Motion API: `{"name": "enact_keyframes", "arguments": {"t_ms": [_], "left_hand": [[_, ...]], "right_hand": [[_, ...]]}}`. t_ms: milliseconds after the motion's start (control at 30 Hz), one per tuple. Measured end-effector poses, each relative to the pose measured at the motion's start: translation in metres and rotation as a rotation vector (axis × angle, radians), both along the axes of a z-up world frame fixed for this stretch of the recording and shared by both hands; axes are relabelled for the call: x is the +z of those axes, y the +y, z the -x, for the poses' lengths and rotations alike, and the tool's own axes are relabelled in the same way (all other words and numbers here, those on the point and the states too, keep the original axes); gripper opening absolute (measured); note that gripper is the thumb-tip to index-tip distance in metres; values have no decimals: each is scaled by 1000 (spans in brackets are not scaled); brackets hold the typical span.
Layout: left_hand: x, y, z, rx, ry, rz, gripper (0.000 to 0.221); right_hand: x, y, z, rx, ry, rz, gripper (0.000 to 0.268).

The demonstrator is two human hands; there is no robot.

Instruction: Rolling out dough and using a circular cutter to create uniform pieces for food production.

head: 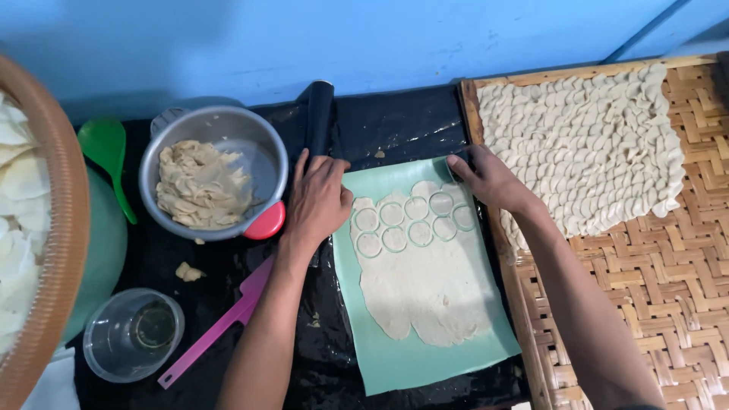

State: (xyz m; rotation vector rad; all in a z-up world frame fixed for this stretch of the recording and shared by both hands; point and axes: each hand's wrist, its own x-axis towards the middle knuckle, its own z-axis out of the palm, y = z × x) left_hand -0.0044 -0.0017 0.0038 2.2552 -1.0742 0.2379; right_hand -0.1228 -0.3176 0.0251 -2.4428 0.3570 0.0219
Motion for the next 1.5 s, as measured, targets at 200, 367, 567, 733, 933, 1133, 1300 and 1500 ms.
{"name": "enact_keyframes", "arguments": {"t_ms": [200, 367, 567, 733, 933, 1133, 1300, 1500], "left_hand": [[1, -1, 1, 22, -27, -44, 47], [-6, -1, -1, 34, -90, -60, 66], [-9, -2, -1, 64, -77, -105, 67], [-9, 0, 0, 77, -94, -138, 65], [-9, 0, 0, 75, -76, -95, 64], [-9, 0, -1, 74, -50, -89, 64], [-9, -1, 0, 69, -38, -95, 64], [-8, -1, 2, 65, -49, -89, 64]], "right_hand": [[11, -2, -15, -62, 26, -1, 57], [9, 4, -22, -141, -62, -76, 53], [5, 92, 22, 28, -291, 195, 51], [6, 173, 52, 266, -218, 152, 58], [-1, 189, 45, 331, -201, 364, 57], [-13, 197, 40, 351, -176, 460, 51], [-13, 203, 40, 225, 132, 607, 48], [-12, 201, 41, 316, -25, 612, 43]]}}
